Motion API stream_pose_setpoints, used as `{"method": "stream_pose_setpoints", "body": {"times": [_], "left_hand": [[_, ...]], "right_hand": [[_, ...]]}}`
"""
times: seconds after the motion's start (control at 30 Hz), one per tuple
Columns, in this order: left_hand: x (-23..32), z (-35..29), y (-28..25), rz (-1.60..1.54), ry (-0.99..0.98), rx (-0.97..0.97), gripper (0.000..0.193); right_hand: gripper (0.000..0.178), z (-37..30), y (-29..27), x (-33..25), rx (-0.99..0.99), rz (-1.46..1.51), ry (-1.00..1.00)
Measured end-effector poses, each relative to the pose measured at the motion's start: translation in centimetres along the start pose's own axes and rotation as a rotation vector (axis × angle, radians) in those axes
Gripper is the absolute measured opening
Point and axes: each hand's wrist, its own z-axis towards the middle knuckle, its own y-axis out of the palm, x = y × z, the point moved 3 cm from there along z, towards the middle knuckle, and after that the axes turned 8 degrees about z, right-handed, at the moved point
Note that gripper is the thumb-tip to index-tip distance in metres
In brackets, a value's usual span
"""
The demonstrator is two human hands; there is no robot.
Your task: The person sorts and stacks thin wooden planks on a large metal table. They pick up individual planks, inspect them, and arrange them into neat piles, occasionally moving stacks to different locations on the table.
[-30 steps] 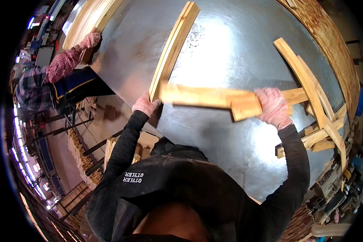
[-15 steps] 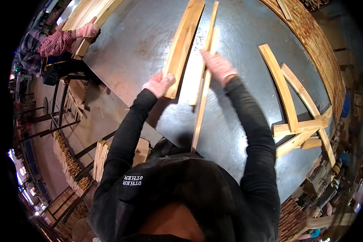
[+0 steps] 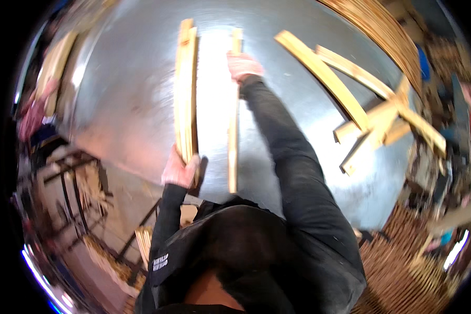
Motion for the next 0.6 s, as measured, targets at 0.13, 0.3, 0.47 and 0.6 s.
{"method": "stream_pose_setpoints", "body": {"times": [0.13, 0.3, 0.47, 0.6], "left_hand": [[0.9, -1.1, 5.4, 0.557, 0.092, 0.279, 0.115], [0.2, 0.3, 3.5, 0.395, -0.169, 0.195, 0.094], [1.7, -0.7, 4.9, 0.341, 0.023, 0.301, 0.118], [8.8, -1.4, 8.1, 0.842, -0.079, 0.109, 0.133]], "right_hand": [[0.062, 3.0, 6.1, -0.8, -0.162, 0.000, -0.323], [0.077, 2.1, -6.4, 6.2, 0.369, -0.371, -0.351], [0.083, -0.8, -16.9, 15.4, 0.597, -0.722, -0.085], [0.072, 0.1, -19.6, 14.6, 0.279, -0.710, 0.005]]}}
